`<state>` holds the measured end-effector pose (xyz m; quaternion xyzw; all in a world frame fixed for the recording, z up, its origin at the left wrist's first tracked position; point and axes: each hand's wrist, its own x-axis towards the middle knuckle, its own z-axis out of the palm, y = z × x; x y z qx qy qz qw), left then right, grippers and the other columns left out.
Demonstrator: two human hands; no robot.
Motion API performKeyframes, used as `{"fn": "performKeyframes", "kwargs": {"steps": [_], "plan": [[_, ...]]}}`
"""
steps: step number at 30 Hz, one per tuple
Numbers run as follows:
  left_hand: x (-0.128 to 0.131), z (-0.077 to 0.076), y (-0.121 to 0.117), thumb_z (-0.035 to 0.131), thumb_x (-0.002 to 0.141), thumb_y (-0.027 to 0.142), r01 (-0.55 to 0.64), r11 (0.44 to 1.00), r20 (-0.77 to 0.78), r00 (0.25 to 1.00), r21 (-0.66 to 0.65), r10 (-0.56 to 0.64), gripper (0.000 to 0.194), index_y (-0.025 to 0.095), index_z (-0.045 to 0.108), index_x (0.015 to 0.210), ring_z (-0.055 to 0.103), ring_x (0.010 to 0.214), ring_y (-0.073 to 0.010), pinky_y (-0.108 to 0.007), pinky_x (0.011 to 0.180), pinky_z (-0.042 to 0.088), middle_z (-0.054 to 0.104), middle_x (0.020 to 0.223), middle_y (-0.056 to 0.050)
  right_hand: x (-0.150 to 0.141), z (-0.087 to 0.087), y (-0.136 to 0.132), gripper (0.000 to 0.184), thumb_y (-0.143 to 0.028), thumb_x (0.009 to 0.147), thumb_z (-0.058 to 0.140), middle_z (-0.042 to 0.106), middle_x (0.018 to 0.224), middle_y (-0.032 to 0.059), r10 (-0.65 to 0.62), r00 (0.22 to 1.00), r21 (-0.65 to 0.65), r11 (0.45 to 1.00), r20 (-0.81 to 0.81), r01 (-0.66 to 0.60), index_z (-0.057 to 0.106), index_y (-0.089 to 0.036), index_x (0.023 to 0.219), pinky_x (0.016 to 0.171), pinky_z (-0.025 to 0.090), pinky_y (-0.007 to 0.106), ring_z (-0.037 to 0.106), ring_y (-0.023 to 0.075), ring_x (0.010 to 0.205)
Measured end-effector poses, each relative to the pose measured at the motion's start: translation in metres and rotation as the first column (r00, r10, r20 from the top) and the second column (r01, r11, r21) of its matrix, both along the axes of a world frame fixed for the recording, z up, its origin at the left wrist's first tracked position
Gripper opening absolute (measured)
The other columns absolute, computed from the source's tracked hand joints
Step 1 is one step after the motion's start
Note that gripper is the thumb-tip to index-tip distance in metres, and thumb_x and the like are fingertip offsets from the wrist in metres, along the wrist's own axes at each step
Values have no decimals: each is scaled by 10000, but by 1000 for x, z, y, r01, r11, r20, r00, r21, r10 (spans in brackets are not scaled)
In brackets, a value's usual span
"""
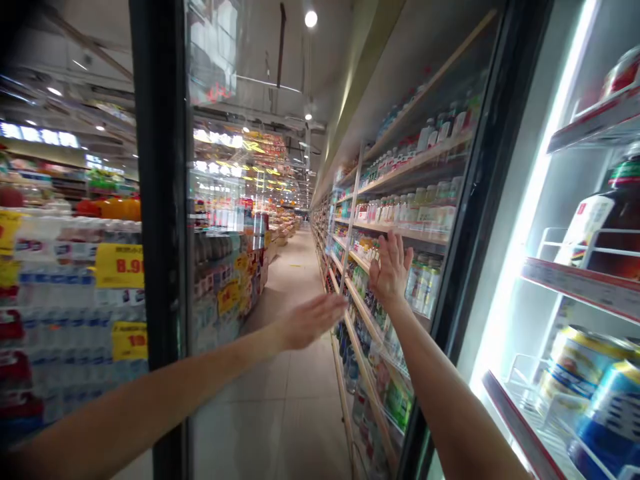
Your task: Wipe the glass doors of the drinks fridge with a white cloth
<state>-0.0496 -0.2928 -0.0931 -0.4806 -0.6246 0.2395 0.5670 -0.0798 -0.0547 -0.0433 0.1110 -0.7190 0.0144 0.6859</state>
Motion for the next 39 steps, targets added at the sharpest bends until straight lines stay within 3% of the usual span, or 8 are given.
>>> {"fn": "performKeyframes", "kwargs": {"steps": [3,8,14,18,24,29,34,39], "plan": [[-2,-2,6,343,878,210,13,994,18,1000,-108,-11,426,146,421,1292,284,1327,-174,-328,1098,247,360,1423,-32,0,0,0,558,-302,860,339,312,1447,115,14,1000,2,1000,-11,-14,243,-206,1402,1084,161,488,221,221,1360],[-7,53,6,359,878,206,-89,946,78,995,312,67,477,122,329,1347,191,1358,-257,-451,1100,209,280,1455,-96,1,0,-1,559,-278,859,348,308,1451,109,23,1000,-9,1000,-16,-23,240,-215,1404,1085,159,492,220,226,1360],[-8,73,7,345,882,182,3,1000,5,1000,21,-4,422,151,409,1298,269,1335,-197,-372,1106,229,356,1424,-52,3,1,-3,561,-274,860,334,314,1446,115,-5,1000,-8,1000,16,6,228,-216,1408,1074,178,498,234,233,1355],[-7,106,11,313,900,193,-92,910,40,996,404,84,438,97,362,1324,238,1342,-265,-447,1093,228,329,1432,-106,4,2,-3,559,-282,865,337,322,1442,121,-2,1000,-6,1000,-8,2,226,-215,1409,1072,185,504,230,234,1357],[-8,99,18,329,892,186,-6,1000,1,1000,-7,6,415,143,405,1298,257,1339,-188,-364,1108,223,362,1421,-51,5,2,-3,563,-270,870,346,330,1436,127,12,1000,0,1000,-19,-12,207,-224,1414,1067,202,518,250,238,1350],[-10,112,22,343,881,168,-62,918,50,998,393,46,455,96,347,1330,209,1353,-249,-446,1103,209,317,1438,-109,4,1,-2,570,-260,864,347,323,1441,118,21,1000,-16,1000,-14,-21,201,-235,1415,1070,197,522,247,241,1351],[-8,102,21,345,881,189,19,999,-10,1000,-34,-19,417,140,416,1289,279,1330,-195,-364,1109,229,382,1408,-55,3,0,0,592,-246,854,350,303,1453,106,25,1000,1,1000,-14,-25,178,-244,1420,1071,192,519,239,236,1354],[-10,139,-4,320,900,200,-45,881,-6,999,471,54,439,120,352,1330,209,1354,-239,-450,1104,210,332,1431,-102,3,1,0,605,-240,845,365,303,1453,104,31,999,-8,999,-14,-32,177,-250,1420,1072,186,521,240,235,1353]]}}
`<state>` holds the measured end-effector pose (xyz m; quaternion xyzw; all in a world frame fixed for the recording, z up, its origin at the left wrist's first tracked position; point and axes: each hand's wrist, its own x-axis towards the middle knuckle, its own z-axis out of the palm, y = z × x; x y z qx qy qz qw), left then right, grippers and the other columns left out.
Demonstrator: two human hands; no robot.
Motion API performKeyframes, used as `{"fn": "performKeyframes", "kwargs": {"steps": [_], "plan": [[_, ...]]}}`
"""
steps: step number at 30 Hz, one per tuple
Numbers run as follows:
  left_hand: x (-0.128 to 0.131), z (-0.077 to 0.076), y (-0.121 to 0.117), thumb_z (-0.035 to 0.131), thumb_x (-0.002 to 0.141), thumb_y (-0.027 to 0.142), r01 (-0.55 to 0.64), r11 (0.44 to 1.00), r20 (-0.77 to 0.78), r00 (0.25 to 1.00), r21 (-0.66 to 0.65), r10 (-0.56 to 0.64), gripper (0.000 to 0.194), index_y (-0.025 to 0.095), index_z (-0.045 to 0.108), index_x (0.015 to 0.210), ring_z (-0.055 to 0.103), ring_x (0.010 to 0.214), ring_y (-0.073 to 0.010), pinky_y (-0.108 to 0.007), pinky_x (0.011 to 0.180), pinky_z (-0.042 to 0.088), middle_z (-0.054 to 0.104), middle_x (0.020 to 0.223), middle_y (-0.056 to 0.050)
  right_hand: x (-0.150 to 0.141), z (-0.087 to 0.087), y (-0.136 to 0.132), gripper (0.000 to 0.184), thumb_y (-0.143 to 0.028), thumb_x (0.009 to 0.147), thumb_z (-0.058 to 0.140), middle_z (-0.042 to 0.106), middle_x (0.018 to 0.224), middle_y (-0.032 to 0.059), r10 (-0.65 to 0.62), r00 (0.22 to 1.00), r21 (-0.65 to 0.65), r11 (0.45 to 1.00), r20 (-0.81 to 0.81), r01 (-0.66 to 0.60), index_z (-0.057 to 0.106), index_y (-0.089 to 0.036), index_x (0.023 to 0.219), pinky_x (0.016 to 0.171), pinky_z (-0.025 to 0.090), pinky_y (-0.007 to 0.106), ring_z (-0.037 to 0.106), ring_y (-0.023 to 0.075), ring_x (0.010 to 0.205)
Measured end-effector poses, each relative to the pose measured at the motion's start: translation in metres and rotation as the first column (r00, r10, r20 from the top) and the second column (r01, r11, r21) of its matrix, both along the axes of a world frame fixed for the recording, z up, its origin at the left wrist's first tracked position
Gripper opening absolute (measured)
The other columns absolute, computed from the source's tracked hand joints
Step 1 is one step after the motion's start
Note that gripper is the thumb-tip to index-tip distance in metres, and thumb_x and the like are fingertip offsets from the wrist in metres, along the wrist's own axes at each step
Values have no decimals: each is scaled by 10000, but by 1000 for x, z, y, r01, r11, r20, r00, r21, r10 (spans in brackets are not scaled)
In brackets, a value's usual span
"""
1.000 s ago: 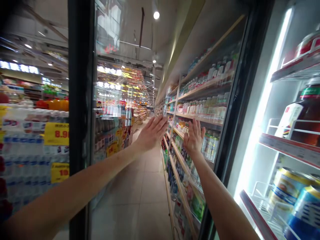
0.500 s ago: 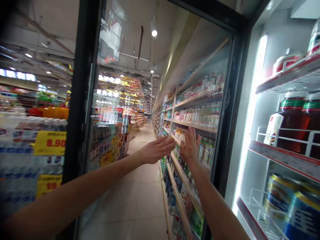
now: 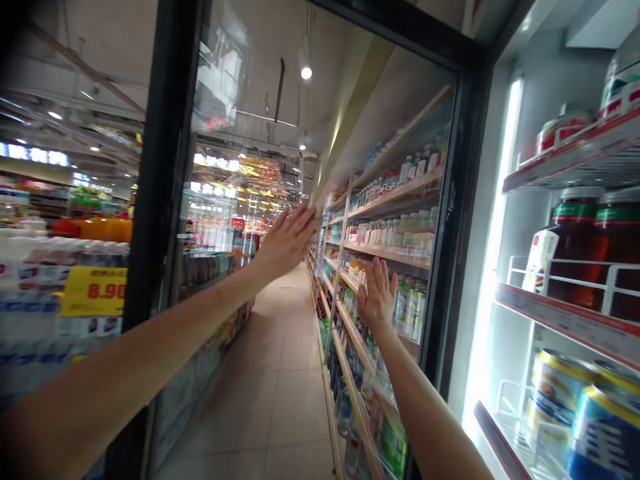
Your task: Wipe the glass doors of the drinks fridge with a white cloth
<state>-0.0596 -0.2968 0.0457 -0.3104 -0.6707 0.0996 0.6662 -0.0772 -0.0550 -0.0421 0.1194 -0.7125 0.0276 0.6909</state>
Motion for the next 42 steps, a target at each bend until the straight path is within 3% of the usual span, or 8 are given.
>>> {"fn": "performKeyframes", "kwargs": {"steps": [7,12,18,23,28,33,38,42], "plan": [[4,-6,-44,353,896,226,-12,866,-5,1000,-500,11,442,199,342,1337,188,1362,-159,-368,1131,157,329,1440,-14,2,0,-3,588,-232,845,366,305,1453,102,-9,1000,-2,1000,3,9,209,-249,1411,1063,209,526,256,241,1347],[5,11,-77,359,892,212,-70,993,-30,997,98,74,449,129,350,1333,162,1369,-219,-435,1117,178,336,1428,-106,1,-1,-3,581,-230,848,373,331,1438,117,-17,999,1,1000,-30,17,217,-240,1408,1059,218,525,268,243,1342],[5,-1,-92,391,882,225,-54,922,-45,998,-383,40,445,212,369,1326,202,1358,-152,-365,1138,151,361,1422,-39,1,-1,-4,585,-236,848,381,332,1438,110,-4,999,5,1000,-33,4,213,-255,1408,1061,221,528,287,248,1334],[6,16,-103,344,899,232,-60,958,-62,995,280,80,425,124,380,1309,137,1374,-194,-420,1115,212,359,1415,-112,1,0,-6,563,-251,858,376,356,1425,116,4,998,10,1000,-69,-3,236,-240,1403,1061,223,524,291,247,1332],[11,5,-100,357,893,215,-58,970,-114,993,-236,32,412,180,387,1303,192,1361,-166,-369,1111,227,402,1396,-53,2,0,-6,561,-267,863,362,362,1420,119,3,997,16,1000,-74,-2,225,-245,1407,1050,240,534,311,258,1322],[8,28,-106,351,891,243,-24,931,-114,991,363,70,451,139,346,1330,187,1362,-219,-432,1092,253,372,1403,-128,0,0,-5,562,-259,863,367,358,1423,115,-1,997,15,1000,-81,2,227,-238,1407,1062,227,521,299,249,1328],[9,16,-81,340,903,243,-97,973,-81,993,-208,82,438,178,347,1336,204,1357,-179,-376,1110,234,378,1411,-53,-1,-1,-5,572,-242,858,373,337,1437,103,-1,997,22,1000,-82,2,223,-237,1409,1068,215,511,293,241,1331],[14,22,-59,318,903,233,-152,987,4,988,56,152,436,122,374,1321,204,1356,-225,-421,1113,217,333,1432,-93,-1,-1,-4,582,-229,852,371,316,1447,102,-3,998,23,1000,-60,4,214,-232,1412,1071,204,515,273,241,1340]]}}
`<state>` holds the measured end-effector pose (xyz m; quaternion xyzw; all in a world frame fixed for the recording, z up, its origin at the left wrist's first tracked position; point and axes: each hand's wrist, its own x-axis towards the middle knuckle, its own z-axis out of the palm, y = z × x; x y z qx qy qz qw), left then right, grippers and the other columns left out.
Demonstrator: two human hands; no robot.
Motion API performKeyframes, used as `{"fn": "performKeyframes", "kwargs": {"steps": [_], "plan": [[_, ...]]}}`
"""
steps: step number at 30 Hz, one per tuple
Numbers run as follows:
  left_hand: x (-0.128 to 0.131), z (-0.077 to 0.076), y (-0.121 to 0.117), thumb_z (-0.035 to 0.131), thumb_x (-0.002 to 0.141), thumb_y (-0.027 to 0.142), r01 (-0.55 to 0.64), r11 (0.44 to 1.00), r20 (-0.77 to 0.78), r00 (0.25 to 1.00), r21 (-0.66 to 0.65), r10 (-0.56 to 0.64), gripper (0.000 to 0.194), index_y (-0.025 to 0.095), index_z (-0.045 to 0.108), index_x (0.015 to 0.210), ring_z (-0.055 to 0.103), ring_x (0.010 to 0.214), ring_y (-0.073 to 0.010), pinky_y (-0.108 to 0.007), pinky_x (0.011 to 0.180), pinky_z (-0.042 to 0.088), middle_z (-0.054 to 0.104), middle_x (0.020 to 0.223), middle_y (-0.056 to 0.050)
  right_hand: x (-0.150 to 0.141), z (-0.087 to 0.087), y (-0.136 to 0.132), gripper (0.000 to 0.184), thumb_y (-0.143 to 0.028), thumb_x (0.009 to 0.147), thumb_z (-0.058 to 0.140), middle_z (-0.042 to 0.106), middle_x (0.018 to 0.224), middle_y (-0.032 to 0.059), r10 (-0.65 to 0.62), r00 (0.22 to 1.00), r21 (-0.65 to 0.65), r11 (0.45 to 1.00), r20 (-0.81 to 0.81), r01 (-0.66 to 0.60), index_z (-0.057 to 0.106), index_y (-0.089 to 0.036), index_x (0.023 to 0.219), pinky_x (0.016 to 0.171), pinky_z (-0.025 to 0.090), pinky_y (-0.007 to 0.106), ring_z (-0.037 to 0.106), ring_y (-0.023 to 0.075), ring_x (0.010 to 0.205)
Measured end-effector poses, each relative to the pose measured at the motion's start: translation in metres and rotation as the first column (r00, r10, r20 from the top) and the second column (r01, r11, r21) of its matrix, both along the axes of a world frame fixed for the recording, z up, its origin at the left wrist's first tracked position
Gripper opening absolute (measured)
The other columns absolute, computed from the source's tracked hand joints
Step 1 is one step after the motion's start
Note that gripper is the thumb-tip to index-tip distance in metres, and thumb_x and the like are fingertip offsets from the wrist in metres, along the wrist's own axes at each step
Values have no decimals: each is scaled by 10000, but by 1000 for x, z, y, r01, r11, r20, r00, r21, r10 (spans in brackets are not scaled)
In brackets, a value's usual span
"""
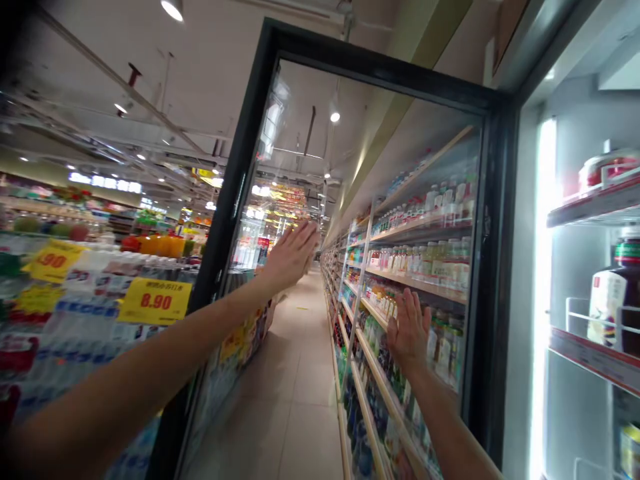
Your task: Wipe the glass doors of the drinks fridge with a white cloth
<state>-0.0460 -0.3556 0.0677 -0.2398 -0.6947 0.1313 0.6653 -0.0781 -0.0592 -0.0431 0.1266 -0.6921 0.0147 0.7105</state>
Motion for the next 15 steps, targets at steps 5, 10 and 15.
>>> {"fn": "performKeyframes", "kwargs": {"steps": [5,10,15], "plan": [[1,-4,27,323,904,239,65,937,40,998,-343,-55,429,142,383,1317,241,1344,-202,-374,1112,236,345,1429,-60,1,0,1,569,-229,855,365,341,1433,111,-10,1000,6,1000,-9,10,226,-230,1407,1064,219,519,279,242,1337],[-2,-1,35,328,905,228,38,990,-10,999,-136,-40,436,131,364,1328,231,1348,-225,-420,1109,224,333,1433,-81,0,1,2,569,-232,856,375,357,1423,118,-21,1000,5,1000,-11,22,228,-229,1406,1057,235,523,295,245,1330],[0,-8,42,333,904,225,84,933,-29,995,-351,-100,412,155,399,1305,270,1333,-198,-372,1102,242,363,1420,-49,0,1,3,559,-243,867,368,352,1426,119,-22,1000,2,1000,-21,22,223,-236,1407,1058,235,517,288,243,1333]]}}
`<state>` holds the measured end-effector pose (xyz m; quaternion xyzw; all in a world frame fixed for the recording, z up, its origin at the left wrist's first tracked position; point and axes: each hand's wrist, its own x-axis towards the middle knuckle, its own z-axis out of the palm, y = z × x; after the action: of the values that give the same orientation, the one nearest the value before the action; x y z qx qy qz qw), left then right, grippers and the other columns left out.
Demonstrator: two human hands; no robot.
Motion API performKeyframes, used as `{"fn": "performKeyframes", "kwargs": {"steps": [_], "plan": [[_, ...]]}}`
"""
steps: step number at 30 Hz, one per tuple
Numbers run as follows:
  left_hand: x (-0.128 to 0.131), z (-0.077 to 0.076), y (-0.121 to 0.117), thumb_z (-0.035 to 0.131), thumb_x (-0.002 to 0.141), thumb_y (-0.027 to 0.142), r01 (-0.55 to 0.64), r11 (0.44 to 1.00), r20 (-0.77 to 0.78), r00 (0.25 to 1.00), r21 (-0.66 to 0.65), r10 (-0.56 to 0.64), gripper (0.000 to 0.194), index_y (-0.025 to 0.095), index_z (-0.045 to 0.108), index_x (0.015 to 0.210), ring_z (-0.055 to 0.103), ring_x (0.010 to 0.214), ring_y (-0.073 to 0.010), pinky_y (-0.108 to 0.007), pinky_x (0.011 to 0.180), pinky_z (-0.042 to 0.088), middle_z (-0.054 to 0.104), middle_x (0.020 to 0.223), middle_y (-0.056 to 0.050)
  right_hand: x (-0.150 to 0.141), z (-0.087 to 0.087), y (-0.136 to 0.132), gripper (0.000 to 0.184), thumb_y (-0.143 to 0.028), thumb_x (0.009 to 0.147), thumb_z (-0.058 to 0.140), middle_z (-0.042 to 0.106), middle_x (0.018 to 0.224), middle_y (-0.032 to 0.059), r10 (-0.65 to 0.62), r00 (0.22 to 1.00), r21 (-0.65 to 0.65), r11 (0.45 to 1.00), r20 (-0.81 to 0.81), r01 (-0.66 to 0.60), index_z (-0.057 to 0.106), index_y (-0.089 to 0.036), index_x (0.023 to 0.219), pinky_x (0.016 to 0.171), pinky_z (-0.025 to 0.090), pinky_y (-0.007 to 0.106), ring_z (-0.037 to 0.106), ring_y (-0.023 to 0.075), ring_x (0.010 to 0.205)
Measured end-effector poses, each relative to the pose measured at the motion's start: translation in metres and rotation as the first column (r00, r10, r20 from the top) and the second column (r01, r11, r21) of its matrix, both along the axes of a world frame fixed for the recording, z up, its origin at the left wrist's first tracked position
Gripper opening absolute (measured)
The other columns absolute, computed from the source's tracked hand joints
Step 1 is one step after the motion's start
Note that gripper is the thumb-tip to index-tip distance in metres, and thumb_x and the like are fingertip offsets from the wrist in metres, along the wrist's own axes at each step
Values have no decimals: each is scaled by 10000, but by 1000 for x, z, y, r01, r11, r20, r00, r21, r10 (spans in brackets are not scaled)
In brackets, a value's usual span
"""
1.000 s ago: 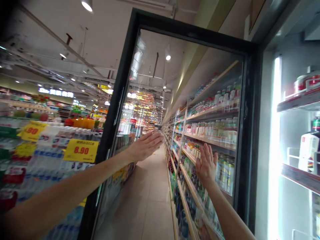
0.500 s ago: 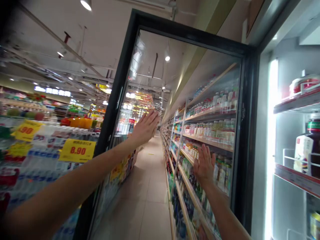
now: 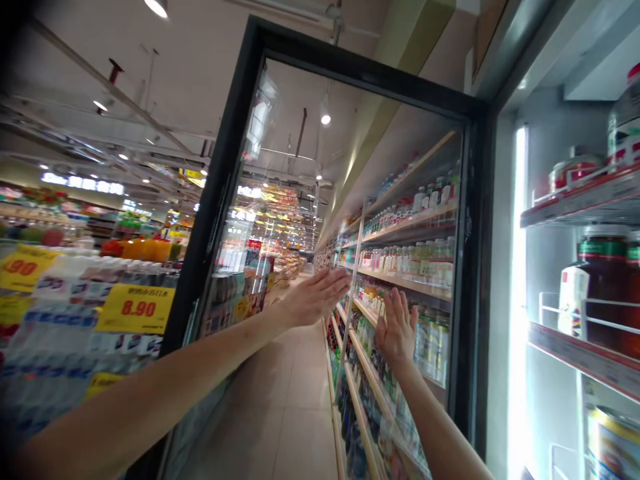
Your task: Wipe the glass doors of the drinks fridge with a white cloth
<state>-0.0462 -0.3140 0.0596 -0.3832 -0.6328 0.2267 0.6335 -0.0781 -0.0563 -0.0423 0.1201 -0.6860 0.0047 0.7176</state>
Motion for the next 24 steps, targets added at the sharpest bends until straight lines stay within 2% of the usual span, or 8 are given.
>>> {"fn": "performKeyframes", "kwargs": {"steps": [2,6,12,16,18,20,22,24], "plan": [[0,5,1,323,905,212,4,1000,-2,1000,20,-4,411,162,397,1306,285,1327,-193,-384,1102,241,383,1408,-42,0,0,0,558,-241,868,365,347,1429,117,2,1000,0,1000,9,-2,221,-241,1407,1058,233,517,289,241,1333],[-2,16,3,316,904,230,-28,916,36,999,399,15,433,114,378,1316,247,1341,-246,-460,1096,231,333,1429,-105,2,0,0,557,-238,869,355,336,1436,114,15,999,-12,1000,29,-15,215,-246,1408,1062,223,513,288,239,1334],[-1,8,14,357,889,213,27,991,80,997,-135,-16,424,169,401,1308,263,1337,-189,-396,1113,224,374,1413,-42,2,0,1,568,-240,866,362,343,1432,115,26,999,-7,1000,25,-26,203,-244,1411,1060,218,511,276,240,1338],[-3,30,13,294,910,216,-15,964,78,997,266,-6,424,157,386,1319,257,1339,-221,-474,1108,199,359,1420,-67,1,0,2,584,-236,859,365,336,1434,116,29,999,-2,1000,35,-29,189,-240,1416,1063,211,516,266,240,1342],[-6,26,19,315,901,214,-10,942,75,997,335,-16,434,137,380,1323,233,1347,-232,-467,1105,204,334,1431,-88,1,1,2,591,-231,855,366,328,1440,111,29,999,-5,1000,32,-29,185,-241,1417,1067,203,516,261,238,1344],[-8,11,28,360,880,200,31,995,75,996,99,-39,438,151,394,1315,243,1344,-217,-426,1103,227,346,1427,-73,1,1,1,591,-226,854,369,326,1441,108,25,999,-9,1000,32,-25,189,-242,1417,1070,201,512,259,235,1345],[-9,0,35,370,877,197,75,973,79,995,-217,-59,421,188,421,1295,283,1328,-178,-380,1106,232,385,1407,-38,1,1,1,583,-226,856,370,334,1437,109,23,999,-7,1000,22,-22,202,-240,1413,1070,203,508,267,232,1342],[-8,3,36,350,887,199,62,963,83,996,-262,-42,409,194,427,1289,303,1318,-174,-393,1109,223,405,1395,-30,1,0,1,572,-229,859,369,338,1435,112,25,1000,-6,1000,18,-24,214,-239,1410,1067,211,507,274,232,1339]]}}
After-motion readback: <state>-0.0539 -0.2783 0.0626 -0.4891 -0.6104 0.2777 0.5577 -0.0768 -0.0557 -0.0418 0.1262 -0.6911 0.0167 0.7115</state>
